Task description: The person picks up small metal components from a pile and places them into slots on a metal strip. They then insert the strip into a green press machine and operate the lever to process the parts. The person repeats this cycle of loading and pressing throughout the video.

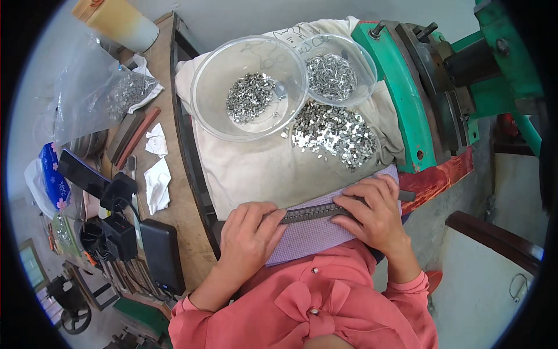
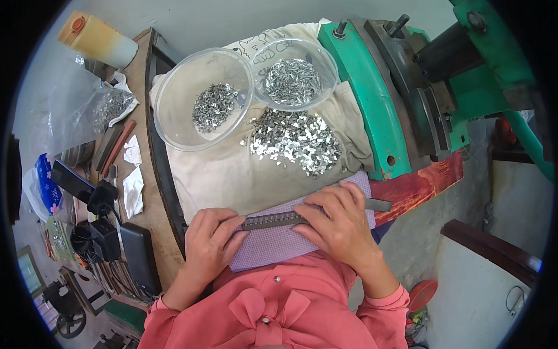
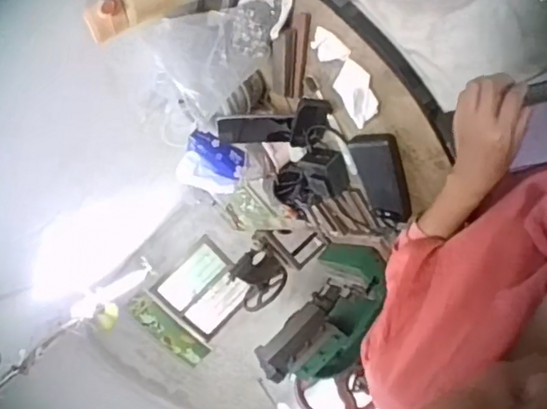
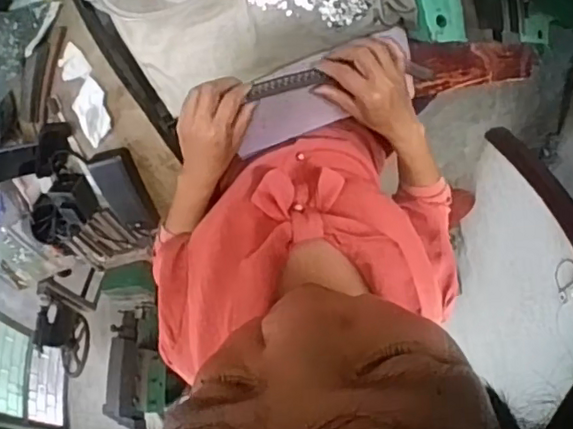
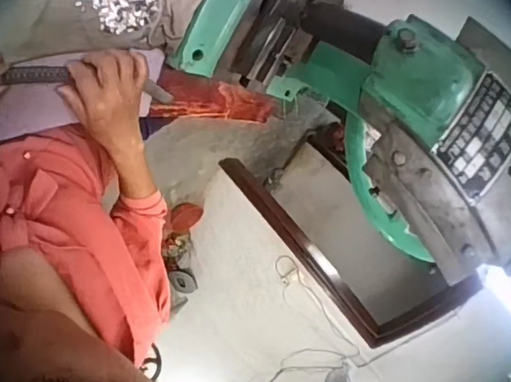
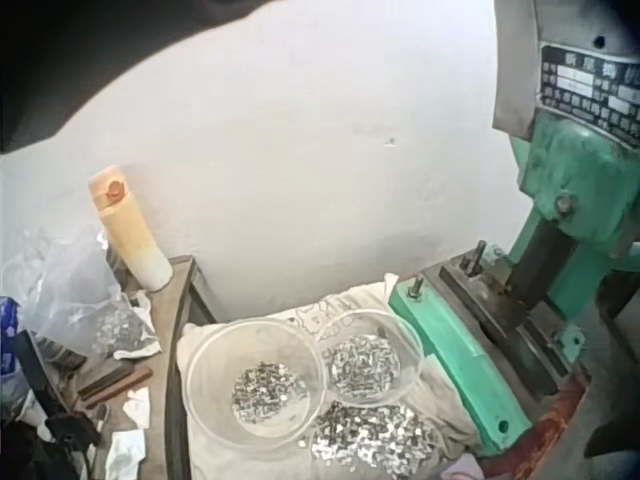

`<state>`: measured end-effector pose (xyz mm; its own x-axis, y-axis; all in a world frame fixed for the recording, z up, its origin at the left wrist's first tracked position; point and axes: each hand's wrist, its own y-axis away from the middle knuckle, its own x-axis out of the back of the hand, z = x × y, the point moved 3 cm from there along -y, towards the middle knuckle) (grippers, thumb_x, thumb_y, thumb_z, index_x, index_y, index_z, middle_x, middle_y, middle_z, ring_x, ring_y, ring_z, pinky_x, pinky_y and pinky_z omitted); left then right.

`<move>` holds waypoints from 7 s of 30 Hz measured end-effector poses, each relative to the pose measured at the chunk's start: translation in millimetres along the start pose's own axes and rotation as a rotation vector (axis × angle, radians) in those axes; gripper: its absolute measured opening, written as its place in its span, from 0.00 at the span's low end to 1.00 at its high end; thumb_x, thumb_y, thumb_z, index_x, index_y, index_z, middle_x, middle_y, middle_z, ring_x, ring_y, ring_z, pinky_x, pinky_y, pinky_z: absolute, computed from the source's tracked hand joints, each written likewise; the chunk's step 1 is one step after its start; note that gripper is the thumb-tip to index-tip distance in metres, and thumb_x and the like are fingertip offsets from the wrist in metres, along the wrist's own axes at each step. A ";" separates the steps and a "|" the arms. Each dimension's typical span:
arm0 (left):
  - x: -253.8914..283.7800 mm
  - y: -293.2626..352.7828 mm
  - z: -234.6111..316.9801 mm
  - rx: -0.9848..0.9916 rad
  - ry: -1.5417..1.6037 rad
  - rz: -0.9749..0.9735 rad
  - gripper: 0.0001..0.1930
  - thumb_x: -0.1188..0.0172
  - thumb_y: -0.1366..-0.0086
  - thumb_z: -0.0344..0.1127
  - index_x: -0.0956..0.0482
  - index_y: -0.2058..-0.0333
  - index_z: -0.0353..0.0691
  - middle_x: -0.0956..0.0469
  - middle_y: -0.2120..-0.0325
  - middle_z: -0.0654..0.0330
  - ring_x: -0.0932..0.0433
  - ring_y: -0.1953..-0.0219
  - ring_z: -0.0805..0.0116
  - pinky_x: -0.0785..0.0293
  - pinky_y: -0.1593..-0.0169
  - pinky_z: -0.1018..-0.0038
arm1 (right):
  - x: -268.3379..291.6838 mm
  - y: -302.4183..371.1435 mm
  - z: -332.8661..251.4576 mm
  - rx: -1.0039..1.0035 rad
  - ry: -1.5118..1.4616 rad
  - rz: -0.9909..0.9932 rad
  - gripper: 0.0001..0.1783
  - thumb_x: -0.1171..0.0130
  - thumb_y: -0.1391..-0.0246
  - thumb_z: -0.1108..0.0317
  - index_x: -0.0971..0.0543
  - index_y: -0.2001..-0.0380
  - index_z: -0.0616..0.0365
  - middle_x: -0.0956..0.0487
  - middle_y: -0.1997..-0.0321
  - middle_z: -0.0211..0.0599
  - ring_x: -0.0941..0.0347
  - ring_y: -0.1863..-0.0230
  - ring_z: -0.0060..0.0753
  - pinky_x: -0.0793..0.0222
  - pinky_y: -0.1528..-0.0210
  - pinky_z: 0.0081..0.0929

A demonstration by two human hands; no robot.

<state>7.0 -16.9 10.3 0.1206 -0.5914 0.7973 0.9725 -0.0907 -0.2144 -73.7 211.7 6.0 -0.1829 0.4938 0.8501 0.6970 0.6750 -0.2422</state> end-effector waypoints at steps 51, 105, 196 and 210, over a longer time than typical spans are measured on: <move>-3.2 -4.9 -17.2 0.088 0.129 -0.009 0.20 0.26 0.55 0.24 0.17 0.60 0.38 0.22 0.62 0.56 0.24 0.59 0.54 0.28 0.58 0.64 | -3.3 -11.8 11.4 -0.039 -0.028 0.133 0.18 0.23 0.62 0.58 0.13 0.64 0.48 0.20 0.59 0.24 0.28 0.48 0.39 0.39 0.42 0.43; 4.7 -9.2 -8.3 0.061 0.218 0.039 0.19 0.30 0.46 0.27 0.19 0.53 0.35 0.20 0.61 0.52 0.23 0.59 0.51 0.25 0.56 0.62 | -21.5 -207.3 74.6 0.215 0.369 0.086 0.06 0.41 0.58 0.72 0.17 0.81 0.63 0.18 0.76 0.50 0.18 0.67 0.49 0.22 0.63 0.42; 12.8 -194.4 1.4 0.053 0.280 0.241 0.07 0.35 0.37 0.27 0.16 0.61 0.31 0.15 0.70 0.52 0.14 0.67 0.66 0.20 0.60 0.73 | 24.6 -164.3 75.3 -0.585 -0.923 0.246 0.10 0.31 0.41 0.65 0.13 0.65 0.62 0.19 0.72 0.26 0.28 0.74 0.15 0.29 0.70 0.17; 18.8 -15.4 4.7 0.195 0.358 0.214 0.10 0.36 0.42 0.18 0.16 0.61 0.34 0.16 0.64 0.52 0.17 0.62 0.58 0.23 0.56 0.70 | -18.6 -78.4 2.5 0.099 -0.238 0.030 0.03 0.34 0.51 0.70 0.18 0.72 0.55 0.25 0.74 0.32 0.24 0.72 0.36 0.28 0.70 0.32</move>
<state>-4.8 -22.9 31.2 0.2798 -0.8233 0.4938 0.9566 0.1958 -0.2156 -126.7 151.0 8.1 -0.3289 0.6216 0.7110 0.6356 0.7025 -0.3202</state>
